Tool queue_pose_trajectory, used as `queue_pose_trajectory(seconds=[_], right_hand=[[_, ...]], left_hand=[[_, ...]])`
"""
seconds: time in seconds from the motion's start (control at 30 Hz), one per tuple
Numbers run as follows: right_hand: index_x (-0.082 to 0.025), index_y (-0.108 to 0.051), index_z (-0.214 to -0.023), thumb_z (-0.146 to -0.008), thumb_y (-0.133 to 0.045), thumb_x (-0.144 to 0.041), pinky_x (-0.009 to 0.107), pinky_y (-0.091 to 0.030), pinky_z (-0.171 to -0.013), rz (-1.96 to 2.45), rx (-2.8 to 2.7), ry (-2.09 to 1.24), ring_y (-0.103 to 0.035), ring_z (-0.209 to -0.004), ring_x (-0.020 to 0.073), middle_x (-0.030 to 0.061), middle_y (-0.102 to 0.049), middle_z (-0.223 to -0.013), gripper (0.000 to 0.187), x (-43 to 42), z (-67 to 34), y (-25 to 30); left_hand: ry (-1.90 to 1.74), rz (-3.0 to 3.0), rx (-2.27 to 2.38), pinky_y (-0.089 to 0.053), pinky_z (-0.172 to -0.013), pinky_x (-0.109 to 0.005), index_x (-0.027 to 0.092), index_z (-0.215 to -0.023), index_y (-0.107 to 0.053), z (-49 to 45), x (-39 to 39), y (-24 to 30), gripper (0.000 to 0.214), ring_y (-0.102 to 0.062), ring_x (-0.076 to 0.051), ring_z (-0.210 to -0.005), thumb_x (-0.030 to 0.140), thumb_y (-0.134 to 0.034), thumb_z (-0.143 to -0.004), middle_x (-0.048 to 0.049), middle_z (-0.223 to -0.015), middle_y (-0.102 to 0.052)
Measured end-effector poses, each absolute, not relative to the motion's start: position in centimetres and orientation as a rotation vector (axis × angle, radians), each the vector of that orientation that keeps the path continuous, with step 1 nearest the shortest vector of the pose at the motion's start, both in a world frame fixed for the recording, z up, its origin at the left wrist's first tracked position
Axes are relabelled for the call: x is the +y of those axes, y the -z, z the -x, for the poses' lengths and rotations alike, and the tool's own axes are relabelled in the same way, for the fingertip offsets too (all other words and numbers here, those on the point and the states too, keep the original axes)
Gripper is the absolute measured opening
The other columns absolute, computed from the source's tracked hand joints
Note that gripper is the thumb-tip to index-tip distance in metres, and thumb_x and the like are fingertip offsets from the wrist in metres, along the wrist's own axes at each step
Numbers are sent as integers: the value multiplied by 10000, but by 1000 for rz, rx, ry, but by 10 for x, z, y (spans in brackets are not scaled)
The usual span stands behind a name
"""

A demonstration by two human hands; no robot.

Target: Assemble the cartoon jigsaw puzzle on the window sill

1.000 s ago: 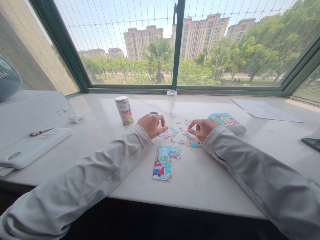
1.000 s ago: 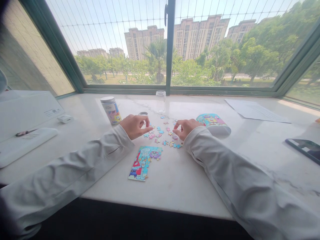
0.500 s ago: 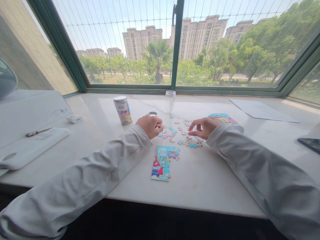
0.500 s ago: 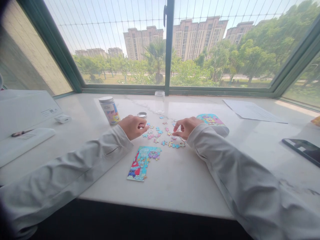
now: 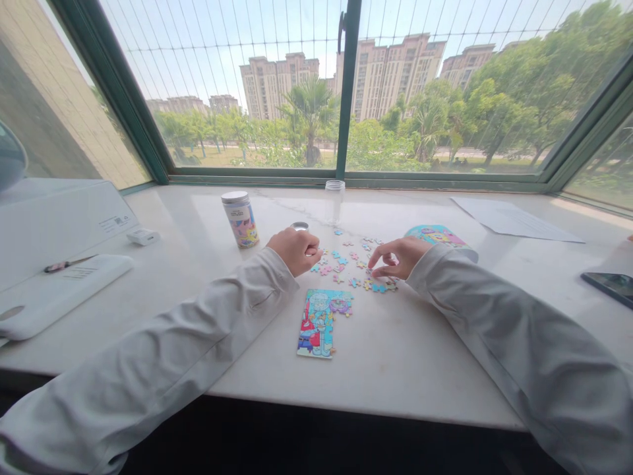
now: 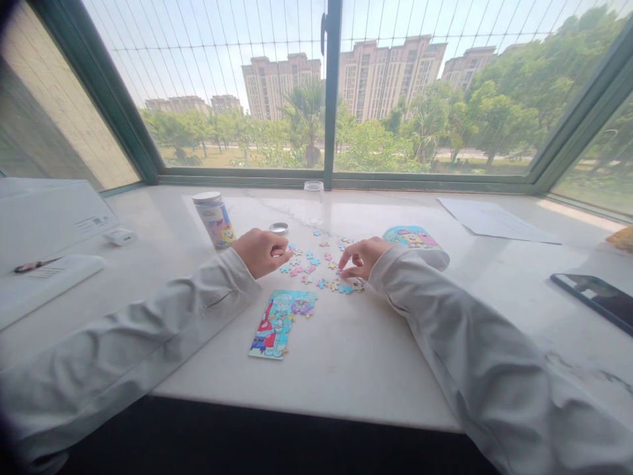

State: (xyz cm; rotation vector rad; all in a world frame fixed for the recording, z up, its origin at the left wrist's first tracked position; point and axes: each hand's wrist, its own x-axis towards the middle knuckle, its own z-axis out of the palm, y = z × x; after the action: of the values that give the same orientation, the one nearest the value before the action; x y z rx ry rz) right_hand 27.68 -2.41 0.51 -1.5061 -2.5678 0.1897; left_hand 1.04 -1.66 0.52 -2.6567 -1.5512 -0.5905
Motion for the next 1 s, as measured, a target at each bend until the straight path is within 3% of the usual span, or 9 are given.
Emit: queue_pose_trajectory(seconds=[0.47, 0.8, 1.0], right_hand=[[-284, -742, -900, -755, -688, -443, 255, -389, -644, 1597, -2545, -170, -517, -568, 99, -39, -588, -668, 222, -24, -277, -6], [-319, -758, -869, -702, -732, -470, 257, -394, -623, 1679, -2491, -160, -519, -555, 100, -39, -598, -648, 226, -19, -272, 1], [-315, -752, -903, -723, -707, -487, 264, -386, -623, 1682, -2502, -124, -532, -595, 113, -32, -615, -676, 254, -22, -270, 1]], left_hand=[[587, 2674, -1557, -242, -544, -282, 194, -515, -326, -10, -17, -3, 349, -342, -124, -514, 349, -526, -755, 10, -519, -426], [573, 2659, -1585, -242, -547, -282, 196, -517, -350, -10, -18, -3, 336, -414, -144, -544, 347, -529, -759, 8, -519, -451], [570, 2674, -1583, -239, -554, -282, 195, -523, -342, -10, -17, -4, 335, -368, -134, -535, 359, -521, -754, 4, -524, -439]])
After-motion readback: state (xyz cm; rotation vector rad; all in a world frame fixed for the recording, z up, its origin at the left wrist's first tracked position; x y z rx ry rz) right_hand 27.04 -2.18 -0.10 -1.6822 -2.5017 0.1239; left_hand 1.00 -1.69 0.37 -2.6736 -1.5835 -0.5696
